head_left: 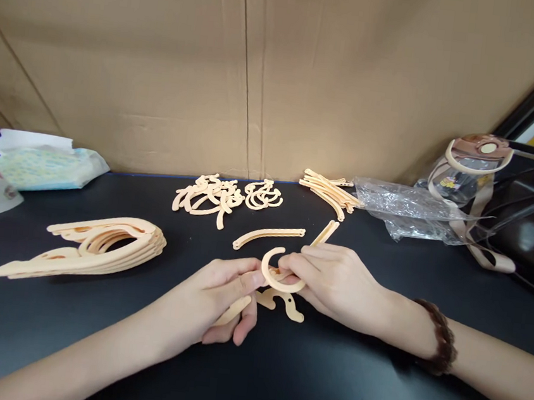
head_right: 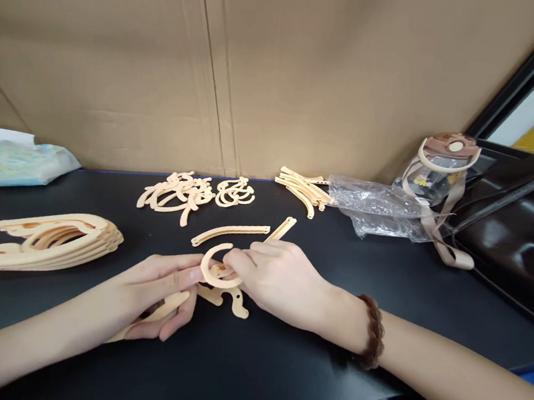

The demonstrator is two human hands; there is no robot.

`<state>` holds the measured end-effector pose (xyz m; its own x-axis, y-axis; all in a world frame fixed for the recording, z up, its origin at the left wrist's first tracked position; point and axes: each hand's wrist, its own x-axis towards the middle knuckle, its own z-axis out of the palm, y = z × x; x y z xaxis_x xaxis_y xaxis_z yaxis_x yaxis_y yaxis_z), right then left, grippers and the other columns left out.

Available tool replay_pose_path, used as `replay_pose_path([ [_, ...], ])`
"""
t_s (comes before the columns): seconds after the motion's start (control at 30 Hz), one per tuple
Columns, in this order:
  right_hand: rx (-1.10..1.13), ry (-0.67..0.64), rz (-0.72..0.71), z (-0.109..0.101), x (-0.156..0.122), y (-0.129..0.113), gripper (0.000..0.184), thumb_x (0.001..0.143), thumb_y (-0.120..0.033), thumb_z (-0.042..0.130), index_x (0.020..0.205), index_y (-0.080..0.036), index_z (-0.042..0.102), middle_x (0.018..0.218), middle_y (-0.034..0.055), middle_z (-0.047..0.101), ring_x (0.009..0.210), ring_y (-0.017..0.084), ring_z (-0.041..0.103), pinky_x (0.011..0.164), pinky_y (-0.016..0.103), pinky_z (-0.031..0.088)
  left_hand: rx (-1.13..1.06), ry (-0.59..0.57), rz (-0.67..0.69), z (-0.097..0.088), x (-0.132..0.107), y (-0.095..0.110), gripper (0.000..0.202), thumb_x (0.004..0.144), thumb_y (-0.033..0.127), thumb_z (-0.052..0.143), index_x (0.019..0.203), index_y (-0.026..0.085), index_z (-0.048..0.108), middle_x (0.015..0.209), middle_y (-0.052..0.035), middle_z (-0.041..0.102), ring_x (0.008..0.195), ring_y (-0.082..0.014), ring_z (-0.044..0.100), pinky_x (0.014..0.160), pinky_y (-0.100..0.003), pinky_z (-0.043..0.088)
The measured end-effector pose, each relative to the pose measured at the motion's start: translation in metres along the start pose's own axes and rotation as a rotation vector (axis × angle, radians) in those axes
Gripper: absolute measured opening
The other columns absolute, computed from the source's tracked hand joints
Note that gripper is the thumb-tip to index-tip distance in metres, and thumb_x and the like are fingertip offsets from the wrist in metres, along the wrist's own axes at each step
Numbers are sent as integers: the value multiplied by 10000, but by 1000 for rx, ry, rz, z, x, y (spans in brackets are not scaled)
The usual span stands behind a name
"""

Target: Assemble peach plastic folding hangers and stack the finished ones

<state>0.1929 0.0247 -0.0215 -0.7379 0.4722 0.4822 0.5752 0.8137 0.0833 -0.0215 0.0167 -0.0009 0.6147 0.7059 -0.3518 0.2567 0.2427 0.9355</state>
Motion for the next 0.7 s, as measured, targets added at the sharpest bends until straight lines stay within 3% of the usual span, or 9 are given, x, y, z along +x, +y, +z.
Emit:
replay_pose_path([
  [0.13, -91, 17, -2, -3, 0, 6, 195, 983, -162, 455, 832, -148, 577, 660, -1, 575, 585, 139, 517, 574, 273, 318, -115, 18, -71, -6, 6, -1, 428, 819, 626, 541, 870, 206, 478, 416, 71, 509, 269, -36, 209, 295, -154, 129],
  [0.27, -173, 26, 74, -10, -5, 24, 243, 978, -145, 414, 785, -162, 561, 640, 8, 580, 567, 146, 537, 576, 275, 336, -83, 168, -19, -15, 0, 10, 421, 855, 625, 501, 920, 209, 497, 373, 111, 409, 267, -42, 166, 304, -159, 148],
  [0.33, -129, 38, 140, -14, -7, 32, 197, 983, -202, 442, 829, -169, 560, 682, 12, 620, 587, 139, 572, 588, 255, 370, 74, 241, 56, -19, -5, 16, 381, 902, 588, 468, 928, 211, 515, 423, 90, 466, 300, -54, 259, 341, -165, 210],
  [0.4, -18, 75, 203, -17, -8, 34, 147, 978, -255, 493, 864, -182, 550, 727, 8, 655, 606, 125, 599, 599, 230, 401, 384, 301, 155, -21, -8, 17, 347, 936, 539, 452, 872, 211, 544, 524, 51, 563, 393, -83, 421, 419, -189, 316],
  [0.53, 118, 202, 205, -21, -7, 27, 107, 948, -259, 552, 866, -195, 523, 735, 0, 661, 597, 113, 590, 590, 216, 425, 941, 351, 337, -19, -3, 3, 308, 980, 429, 440, 854, 232, 640, 802, 17, 672, 723, -146, 598, 655, -236, 433],
  [0.6, 148, 254, 194, -23, -6, 19, 108, 923, -239, 578, 857, -201, 501, 728, -10, 631, 578, 103, 554, 565, 212, 414, 1035, 370, 415, -18, 2, -5, 250, 978, 393, 463, 925, 254, 663, 933, 12, 680, 877, -176, 596, 741, -259, 450],
  [0.7, 382, 264, 280, -29, -5, 7, 145, 900, -175, 574, 849, -214, 443, 696, -48, 539, 542, 77, 468, 514, 190, 379, 1069, 400, 503, -15, 6, -11, 191, 962, 359, 511, 1068, 258, 633, 1088, -13, 652, 1043, -212, 550, 858, -310, 463],
])
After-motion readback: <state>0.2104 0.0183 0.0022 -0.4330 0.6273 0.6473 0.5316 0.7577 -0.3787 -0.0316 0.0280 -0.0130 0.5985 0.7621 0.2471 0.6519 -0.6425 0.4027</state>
